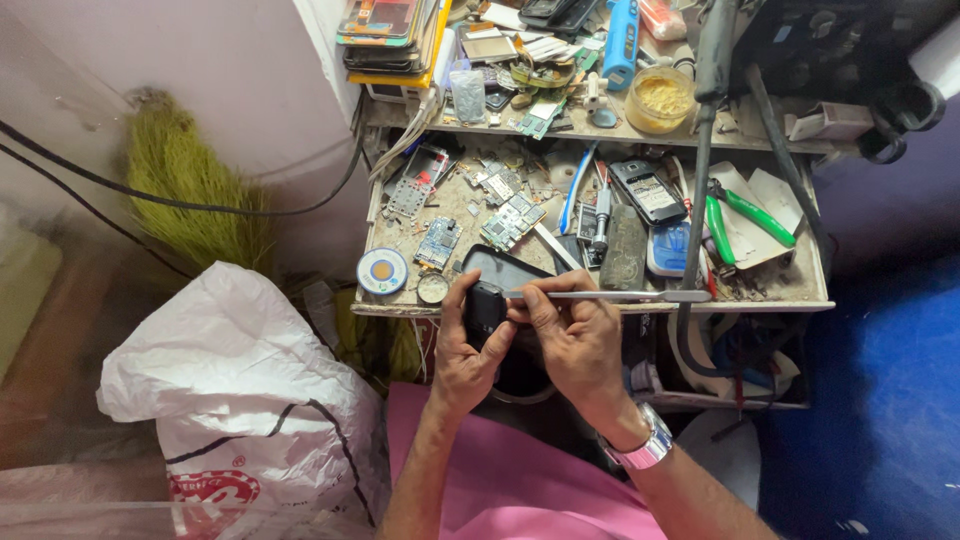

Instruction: The person disassembles a mobile phone using their hands and a thin flat tool to remove the outer casing and battery. They then use a multimeter to probe the device's internal circuitry and continue to separate the internal components on a cluttered workbench.

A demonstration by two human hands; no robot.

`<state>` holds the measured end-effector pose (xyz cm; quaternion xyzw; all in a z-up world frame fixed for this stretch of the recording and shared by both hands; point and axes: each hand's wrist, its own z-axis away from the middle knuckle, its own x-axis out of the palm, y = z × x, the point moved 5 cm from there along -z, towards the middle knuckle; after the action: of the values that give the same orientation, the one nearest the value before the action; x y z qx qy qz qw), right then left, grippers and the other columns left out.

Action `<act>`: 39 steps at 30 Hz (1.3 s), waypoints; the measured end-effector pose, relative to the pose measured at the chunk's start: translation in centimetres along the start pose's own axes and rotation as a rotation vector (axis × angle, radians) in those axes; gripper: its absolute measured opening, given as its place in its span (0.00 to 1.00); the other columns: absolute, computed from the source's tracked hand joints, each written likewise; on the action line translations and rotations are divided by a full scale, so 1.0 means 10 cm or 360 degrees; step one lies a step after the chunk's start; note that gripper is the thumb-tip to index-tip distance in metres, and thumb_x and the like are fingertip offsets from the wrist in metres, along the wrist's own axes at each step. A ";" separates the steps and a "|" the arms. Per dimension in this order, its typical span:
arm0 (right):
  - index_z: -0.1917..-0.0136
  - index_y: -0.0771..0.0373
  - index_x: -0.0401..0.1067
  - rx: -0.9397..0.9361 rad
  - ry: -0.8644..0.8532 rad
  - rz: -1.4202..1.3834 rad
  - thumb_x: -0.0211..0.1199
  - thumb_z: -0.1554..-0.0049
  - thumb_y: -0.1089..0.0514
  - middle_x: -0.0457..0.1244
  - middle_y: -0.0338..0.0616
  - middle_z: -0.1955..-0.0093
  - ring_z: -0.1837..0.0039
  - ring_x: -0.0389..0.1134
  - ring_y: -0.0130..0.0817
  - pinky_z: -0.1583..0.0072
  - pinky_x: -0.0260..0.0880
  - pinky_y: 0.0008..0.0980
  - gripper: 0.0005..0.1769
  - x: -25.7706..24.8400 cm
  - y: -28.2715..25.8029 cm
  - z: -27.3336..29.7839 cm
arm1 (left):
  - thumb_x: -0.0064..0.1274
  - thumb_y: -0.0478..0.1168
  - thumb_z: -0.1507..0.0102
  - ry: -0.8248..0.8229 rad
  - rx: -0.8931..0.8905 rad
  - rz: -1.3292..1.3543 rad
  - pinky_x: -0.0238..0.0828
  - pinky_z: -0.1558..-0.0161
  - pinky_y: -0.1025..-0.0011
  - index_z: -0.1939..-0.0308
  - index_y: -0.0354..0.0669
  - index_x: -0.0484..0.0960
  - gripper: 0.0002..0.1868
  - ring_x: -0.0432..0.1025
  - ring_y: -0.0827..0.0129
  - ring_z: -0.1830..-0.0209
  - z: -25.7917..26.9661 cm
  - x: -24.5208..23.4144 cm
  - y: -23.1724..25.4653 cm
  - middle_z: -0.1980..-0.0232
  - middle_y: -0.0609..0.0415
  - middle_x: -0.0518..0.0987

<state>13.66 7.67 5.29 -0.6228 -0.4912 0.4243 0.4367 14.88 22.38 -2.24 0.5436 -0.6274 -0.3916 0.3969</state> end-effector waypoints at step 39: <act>0.51 0.70 0.70 -0.0572 0.0218 0.0471 0.64 0.37 0.62 0.71 0.46 0.56 0.58 0.73 0.23 0.57 0.73 0.23 0.08 0.09 -0.13 0.18 | 0.60 0.39 0.34 0.0088 -0.0023 0.0025 0.75 0.61 0.76 0.27 0.40 0.61 0.35 0.75 0.76 0.61 -0.02 0.08 0.09 0.55 0.55 0.80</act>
<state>11.78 8.91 6.02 -0.7831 -0.4314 0.3464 0.2840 14.63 21.62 -1.34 0.5464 -0.6175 -0.3778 0.4212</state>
